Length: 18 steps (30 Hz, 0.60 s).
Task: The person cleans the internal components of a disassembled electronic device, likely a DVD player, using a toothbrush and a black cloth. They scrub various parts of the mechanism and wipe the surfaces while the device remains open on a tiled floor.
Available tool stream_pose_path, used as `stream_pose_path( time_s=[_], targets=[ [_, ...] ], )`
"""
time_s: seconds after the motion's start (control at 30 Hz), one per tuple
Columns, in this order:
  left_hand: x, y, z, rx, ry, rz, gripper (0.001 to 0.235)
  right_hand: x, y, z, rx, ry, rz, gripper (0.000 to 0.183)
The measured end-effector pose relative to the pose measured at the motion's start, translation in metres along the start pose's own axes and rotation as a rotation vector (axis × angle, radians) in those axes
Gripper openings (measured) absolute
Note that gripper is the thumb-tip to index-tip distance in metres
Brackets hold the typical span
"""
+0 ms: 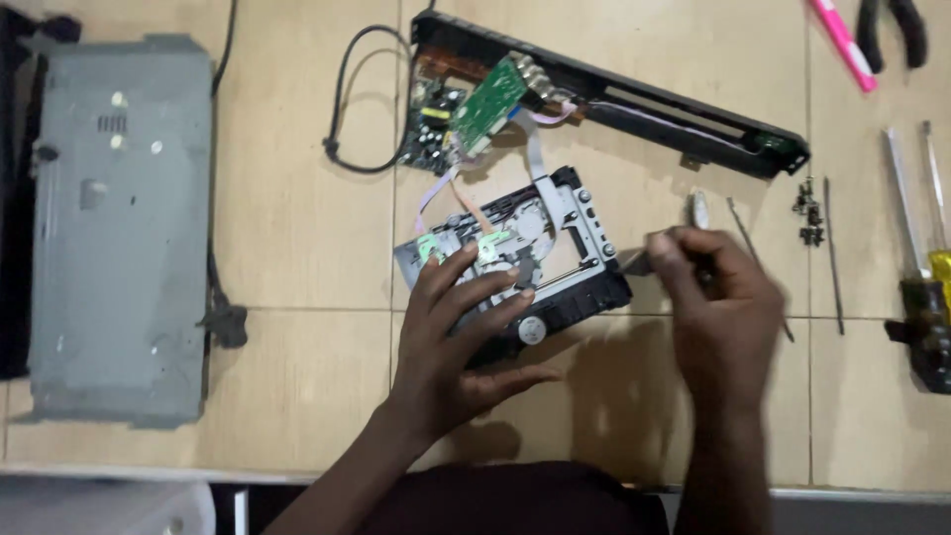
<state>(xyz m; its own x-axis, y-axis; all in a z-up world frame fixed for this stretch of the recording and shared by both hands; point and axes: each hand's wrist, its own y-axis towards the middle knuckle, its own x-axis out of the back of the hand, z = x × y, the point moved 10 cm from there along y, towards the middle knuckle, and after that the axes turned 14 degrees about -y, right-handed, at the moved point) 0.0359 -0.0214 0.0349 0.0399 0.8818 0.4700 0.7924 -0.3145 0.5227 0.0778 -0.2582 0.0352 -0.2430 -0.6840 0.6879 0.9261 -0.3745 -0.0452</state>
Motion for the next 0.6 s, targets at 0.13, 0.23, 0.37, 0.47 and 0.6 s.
stream_pose_path(
  time_s=[0.13, 0.23, 0.37, 0.47, 0.6],
  targets=[
    [-0.005, 0.005, -0.003, -0.002, 0.082, 0.016, 0.070, -0.020, -0.021, 0.005, 0.016, 0.017, -0.063, 0.015],
    [-0.009, 0.003, 0.002, 0.022, 0.124, 0.028, 0.072, -0.020, -0.029, 0.016, 0.049, 0.030, -0.155, 0.018],
    [-0.010, 0.002, 0.007, 0.043, 0.144, 0.046, 0.062, -0.020, -0.042, 0.045, 0.387, -0.076, -0.247, 0.010],
    [-0.011, 0.002, 0.012, 0.071, 0.128, 0.064, 0.052, -0.028, -0.057, 0.055, 0.573, -0.125, -0.310, 0.008],
    [-0.010, 0.007, 0.008, 0.103, 0.119, 0.074, 0.041, -0.026, -0.068, 0.063, 0.643, -0.153, -0.408, 0.009]
  ],
)
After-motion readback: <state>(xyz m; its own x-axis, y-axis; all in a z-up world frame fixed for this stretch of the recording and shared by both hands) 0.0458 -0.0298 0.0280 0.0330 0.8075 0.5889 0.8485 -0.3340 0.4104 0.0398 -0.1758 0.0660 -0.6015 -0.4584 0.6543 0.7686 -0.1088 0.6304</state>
